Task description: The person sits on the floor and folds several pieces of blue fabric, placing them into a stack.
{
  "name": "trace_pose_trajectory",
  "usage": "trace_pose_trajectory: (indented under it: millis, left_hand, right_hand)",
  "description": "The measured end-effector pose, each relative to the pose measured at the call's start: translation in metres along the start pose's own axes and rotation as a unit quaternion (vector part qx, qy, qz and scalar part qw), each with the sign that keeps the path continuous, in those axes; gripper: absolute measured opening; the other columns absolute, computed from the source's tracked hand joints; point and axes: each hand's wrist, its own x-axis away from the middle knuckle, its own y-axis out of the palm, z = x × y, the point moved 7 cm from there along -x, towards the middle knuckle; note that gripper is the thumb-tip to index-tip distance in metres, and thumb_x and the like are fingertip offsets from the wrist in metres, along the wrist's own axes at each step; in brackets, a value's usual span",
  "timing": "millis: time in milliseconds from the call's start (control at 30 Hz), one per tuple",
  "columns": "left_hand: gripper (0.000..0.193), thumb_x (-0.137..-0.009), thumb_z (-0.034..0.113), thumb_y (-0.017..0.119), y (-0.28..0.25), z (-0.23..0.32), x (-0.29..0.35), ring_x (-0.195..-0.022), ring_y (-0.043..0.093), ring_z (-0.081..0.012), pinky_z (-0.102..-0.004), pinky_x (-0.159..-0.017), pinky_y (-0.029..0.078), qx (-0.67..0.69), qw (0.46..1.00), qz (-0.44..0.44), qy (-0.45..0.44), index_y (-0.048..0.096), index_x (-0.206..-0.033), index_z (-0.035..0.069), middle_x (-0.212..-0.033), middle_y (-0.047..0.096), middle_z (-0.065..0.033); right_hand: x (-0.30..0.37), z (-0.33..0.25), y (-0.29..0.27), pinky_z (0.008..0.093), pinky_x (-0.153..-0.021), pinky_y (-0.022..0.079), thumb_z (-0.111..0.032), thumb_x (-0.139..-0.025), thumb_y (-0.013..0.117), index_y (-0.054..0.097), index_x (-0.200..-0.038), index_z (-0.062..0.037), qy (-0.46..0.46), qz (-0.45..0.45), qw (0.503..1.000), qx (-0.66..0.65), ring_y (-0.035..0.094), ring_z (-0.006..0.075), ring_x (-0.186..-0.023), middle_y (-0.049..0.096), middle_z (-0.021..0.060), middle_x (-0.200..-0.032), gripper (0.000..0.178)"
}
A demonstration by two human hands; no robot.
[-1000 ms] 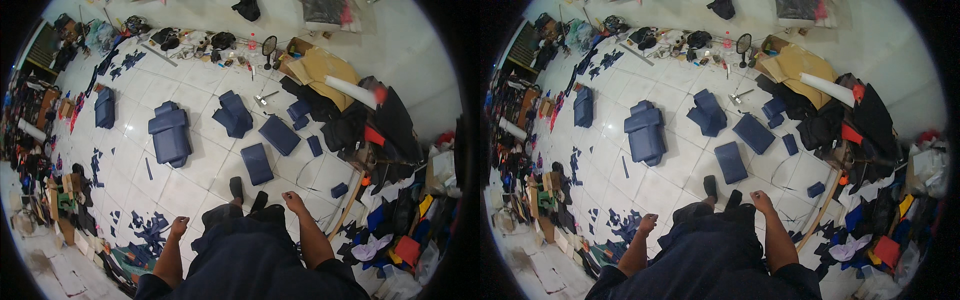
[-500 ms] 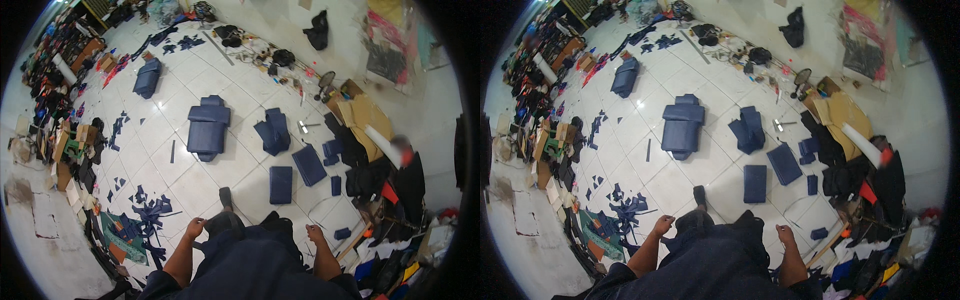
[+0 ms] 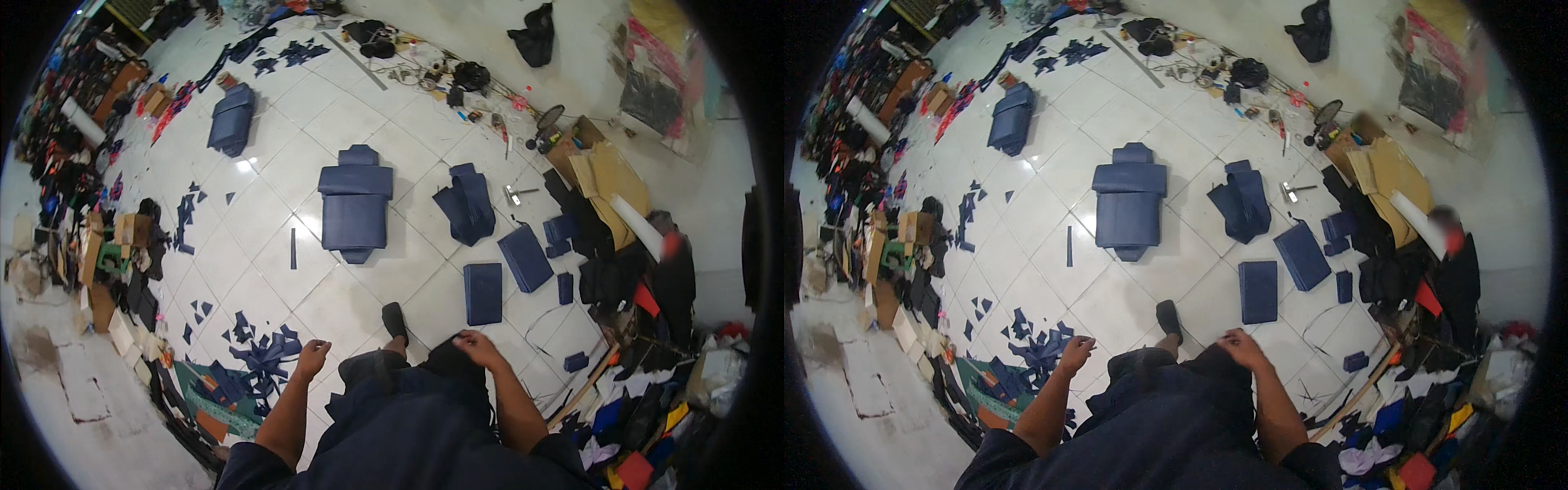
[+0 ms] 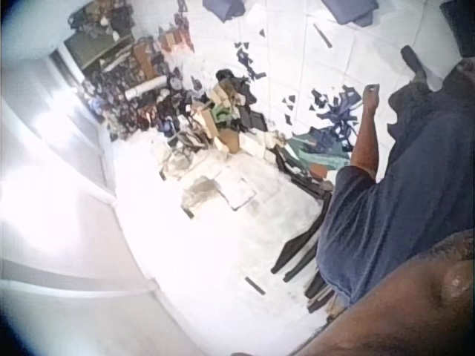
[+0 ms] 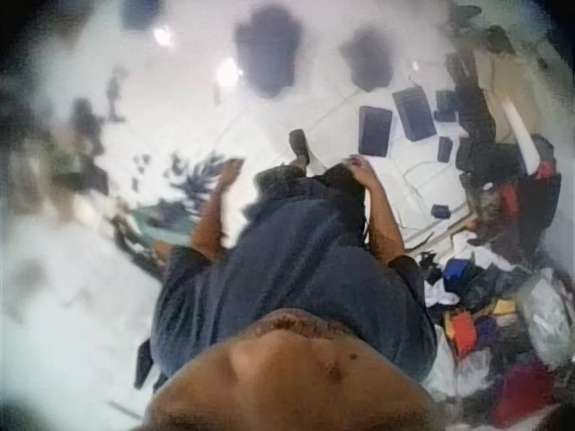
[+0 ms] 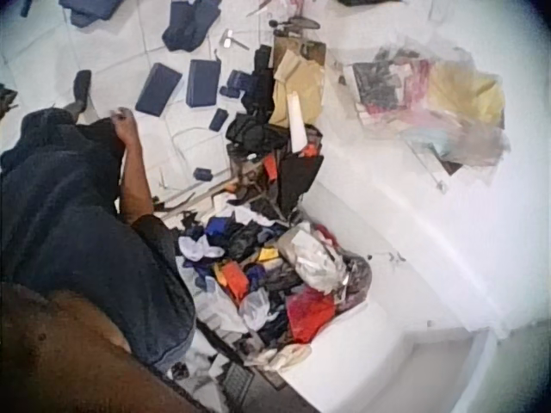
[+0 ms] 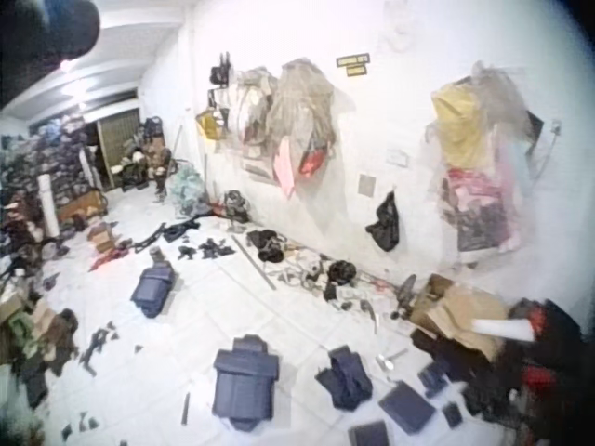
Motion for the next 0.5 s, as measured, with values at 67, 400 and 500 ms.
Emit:
trace_pose_trajectory:
  millis: [67, 400, 500]
  left_hand:
    - [0.046, -0.09, 0.037, 0.069, 0.014, 0.013, -0.012, -0.083, 0.068, -0.0243, -0.0369, -0.074, 0.053, -0.028, 0.999, -0.014, 0.024, 0.067, -0.113, -0.003, -0.095, 0.071, -0.018]
    - [0.035, -0.085, 0.034, 0.065, 0.147, 0.085, 0.036, -0.1, 0.066, -0.0378, -0.0464, -0.086, 0.052, -0.329, 0.885, -0.266, 0.193, 0.068, -0.108, 0.007, -0.104, 0.069, -0.0202]
    - [0.032, -0.089, 0.028, 0.056, 0.149, 0.111, 0.072, -0.105, 0.062, -0.0412, -0.0472, -0.09, 0.05, -0.335, 0.884, -0.299, 0.131, 0.067, -0.105, 0.002, -0.11, 0.066, -0.0249]
  right_hand:
    - [0.014, -0.012, 0.036, 0.0374, -0.096, 0.05, -0.05, -0.085, 0.074, 0.058, -0.132, 0.001, 0.032, -0.065, 0.995, 0.071, 0.064, 0.0278, -0.111, 0.067, 0.017, -0.121, 0.071]
    - [0.064, 0.012, 0.069, 0.049, -0.088, 0.053, -0.034, -0.086, 0.061, 0.07, -0.111, -0.003, -0.057, -0.173, 0.937, 0.297, 0.067, 0.0402, -0.1, 0.07, 0.0231, -0.106, 0.041]
    - [0.088, 0.027, 0.071, 0.0512, -0.084, 0.052, -0.031, -0.088, 0.057, 0.071, -0.104, -0.001, -0.015, -0.18, 0.938, 0.297, 0.068, 0.0395, -0.095, 0.07, 0.0237, -0.101, 0.036]
